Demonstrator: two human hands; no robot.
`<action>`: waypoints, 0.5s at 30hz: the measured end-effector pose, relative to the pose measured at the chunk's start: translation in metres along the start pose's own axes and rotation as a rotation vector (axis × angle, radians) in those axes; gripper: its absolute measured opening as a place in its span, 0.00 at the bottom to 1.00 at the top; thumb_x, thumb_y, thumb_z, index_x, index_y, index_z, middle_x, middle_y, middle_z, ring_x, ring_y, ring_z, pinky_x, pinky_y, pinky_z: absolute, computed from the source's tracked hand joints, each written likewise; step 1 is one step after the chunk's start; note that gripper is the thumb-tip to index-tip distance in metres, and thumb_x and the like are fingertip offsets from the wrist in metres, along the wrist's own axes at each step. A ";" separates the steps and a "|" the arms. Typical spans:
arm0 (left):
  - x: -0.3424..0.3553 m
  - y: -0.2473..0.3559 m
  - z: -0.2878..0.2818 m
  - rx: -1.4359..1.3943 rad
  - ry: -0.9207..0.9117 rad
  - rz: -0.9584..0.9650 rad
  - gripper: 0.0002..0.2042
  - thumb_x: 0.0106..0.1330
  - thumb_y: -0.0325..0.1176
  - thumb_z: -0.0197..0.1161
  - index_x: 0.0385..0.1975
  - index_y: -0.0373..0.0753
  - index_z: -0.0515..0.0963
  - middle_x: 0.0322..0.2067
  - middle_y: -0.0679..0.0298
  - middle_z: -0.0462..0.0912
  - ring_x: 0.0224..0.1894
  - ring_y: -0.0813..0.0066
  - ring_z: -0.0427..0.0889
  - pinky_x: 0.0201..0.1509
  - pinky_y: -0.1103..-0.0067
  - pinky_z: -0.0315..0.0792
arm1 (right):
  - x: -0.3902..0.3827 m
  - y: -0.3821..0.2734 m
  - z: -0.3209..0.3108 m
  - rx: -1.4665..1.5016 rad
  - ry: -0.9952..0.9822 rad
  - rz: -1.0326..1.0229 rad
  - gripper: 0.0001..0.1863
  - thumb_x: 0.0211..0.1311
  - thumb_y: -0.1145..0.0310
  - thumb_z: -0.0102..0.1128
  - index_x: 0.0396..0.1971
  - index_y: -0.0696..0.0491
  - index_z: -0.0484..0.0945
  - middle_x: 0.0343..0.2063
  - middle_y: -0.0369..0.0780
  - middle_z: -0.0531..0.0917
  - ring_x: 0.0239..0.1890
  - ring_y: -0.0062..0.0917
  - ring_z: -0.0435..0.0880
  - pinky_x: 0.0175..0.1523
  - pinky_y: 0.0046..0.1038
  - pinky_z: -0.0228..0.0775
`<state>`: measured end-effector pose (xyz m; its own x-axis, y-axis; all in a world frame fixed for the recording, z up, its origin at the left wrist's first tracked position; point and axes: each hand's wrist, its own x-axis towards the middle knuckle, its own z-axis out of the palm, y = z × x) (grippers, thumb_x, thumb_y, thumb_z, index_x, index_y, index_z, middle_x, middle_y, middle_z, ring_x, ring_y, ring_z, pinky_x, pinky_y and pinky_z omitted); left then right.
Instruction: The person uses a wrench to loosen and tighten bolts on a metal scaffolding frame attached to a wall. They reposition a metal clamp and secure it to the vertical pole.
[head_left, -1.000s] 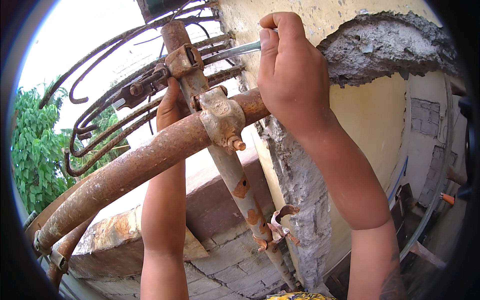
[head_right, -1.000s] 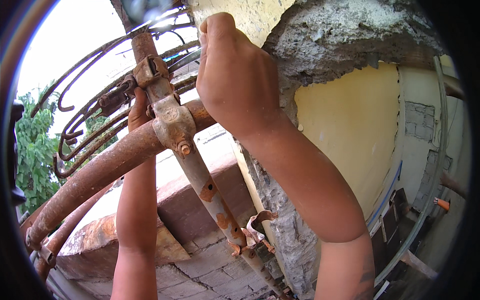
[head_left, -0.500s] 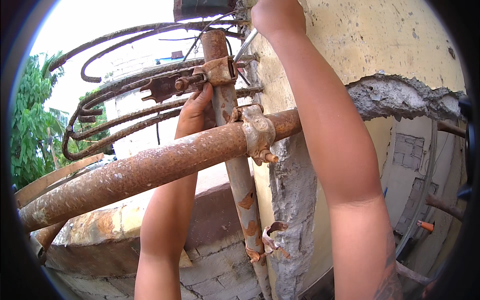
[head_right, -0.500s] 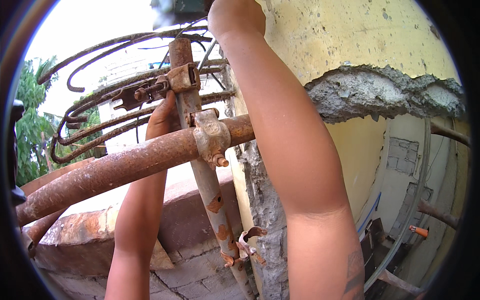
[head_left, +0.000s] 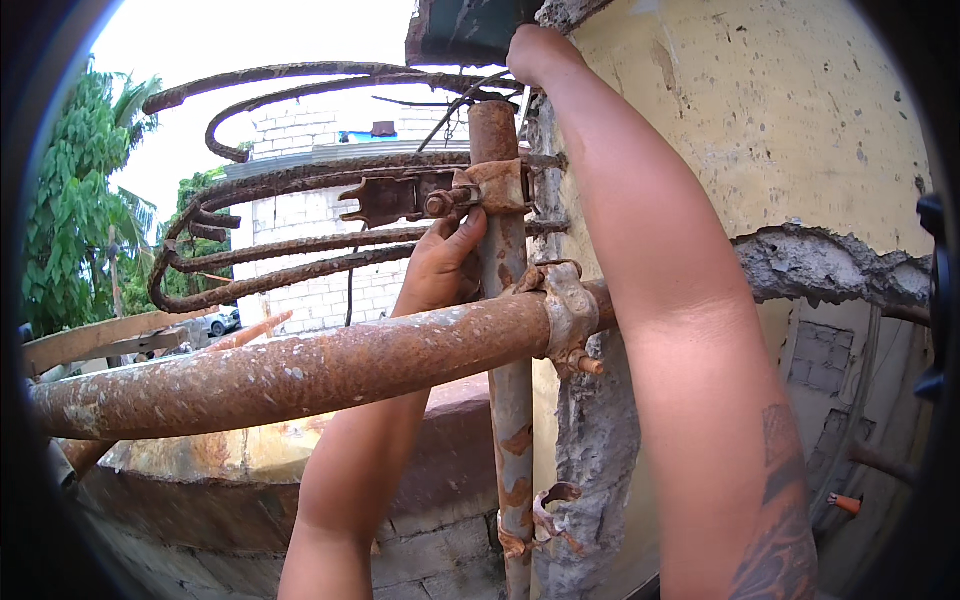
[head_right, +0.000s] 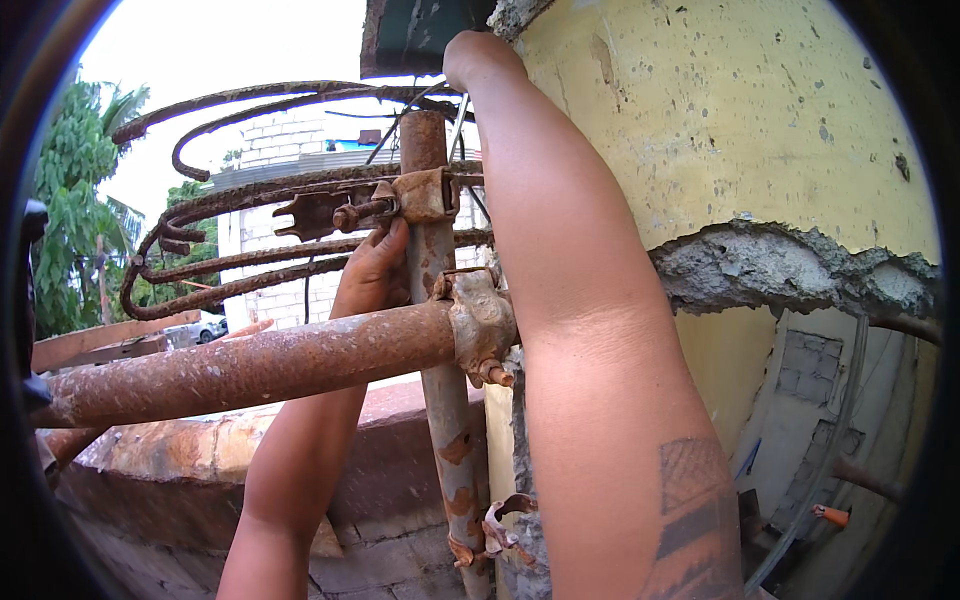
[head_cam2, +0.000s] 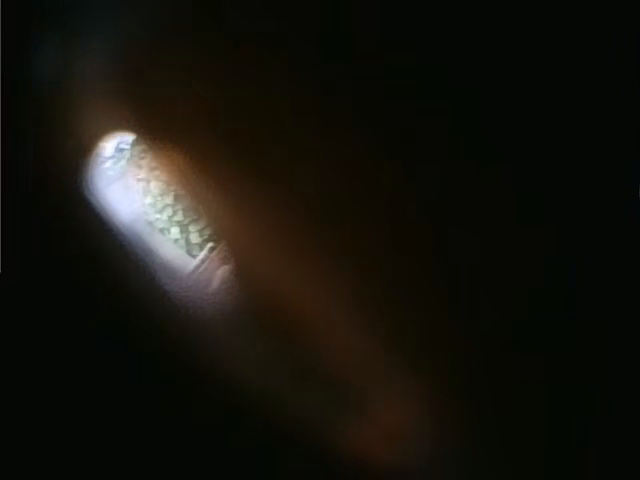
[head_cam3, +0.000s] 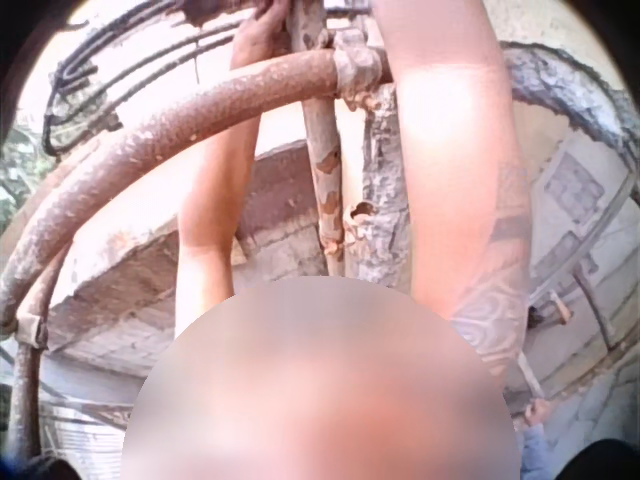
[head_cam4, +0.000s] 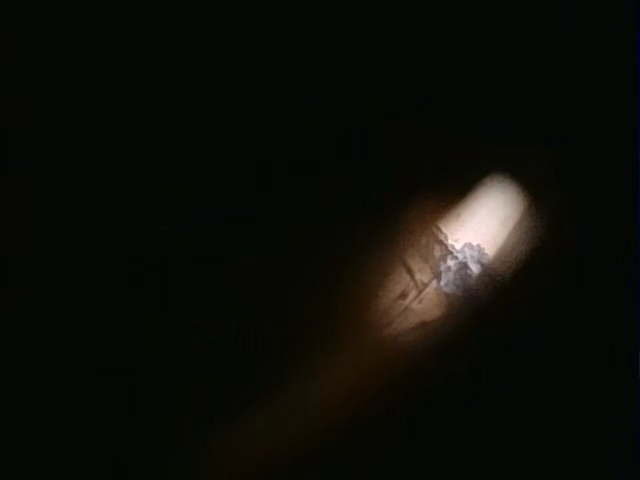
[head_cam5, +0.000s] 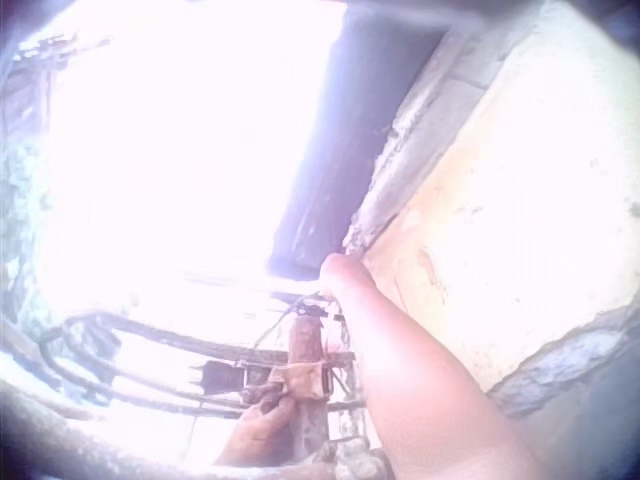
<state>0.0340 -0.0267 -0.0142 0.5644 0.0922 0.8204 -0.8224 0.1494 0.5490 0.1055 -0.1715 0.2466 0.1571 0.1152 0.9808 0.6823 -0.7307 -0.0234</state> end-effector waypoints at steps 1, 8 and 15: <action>0.002 0.002 0.004 -0.035 -0.009 0.024 0.24 0.73 0.49 0.66 0.59 0.38 0.73 0.42 0.60 0.86 0.40 0.68 0.89 0.42 0.70 0.84 | 0.002 -0.001 0.002 -0.010 0.058 -0.035 0.16 0.63 0.72 0.55 0.47 0.60 0.85 0.45 0.55 0.87 0.47 0.47 0.89 0.52 0.43 0.82; 0.003 0.003 -0.002 -0.212 -0.091 -0.048 0.20 0.73 0.39 0.66 0.59 0.35 0.72 0.48 0.59 0.84 0.47 0.67 0.87 0.52 0.67 0.83 | 0.000 0.032 -0.022 0.328 -0.362 0.197 0.09 0.65 0.71 0.60 0.27 0.60 0.81 0.18 0.40 0.77 0.14 0.26 0.73 0.18 0.32 0.69; 0.006 0.007 0.006 -0.013 -0.129 -0.017 0.25 0.69 0.41 0.70 0.61 0.36 0.73 0.49 0.56 0.84 0.51 0.62 0.87 0.54 0.64 0.85 | -0.030 0.018 -0.039 0.105 -0.086 -0.074 0.15 0.64 0.73 0.57 0.49 0.61 0.80 0.46 0.58 0.85 0.50 0.49 0.86 0.54 0.44 0.79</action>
<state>0.0312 -0.0309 -0.0044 0.5637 -0.0379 0.8251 -0.8112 0.1628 0.5616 0.0853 -0.2147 0.2244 0.1611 0.2268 0.9605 0.7642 -0.6445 0.0240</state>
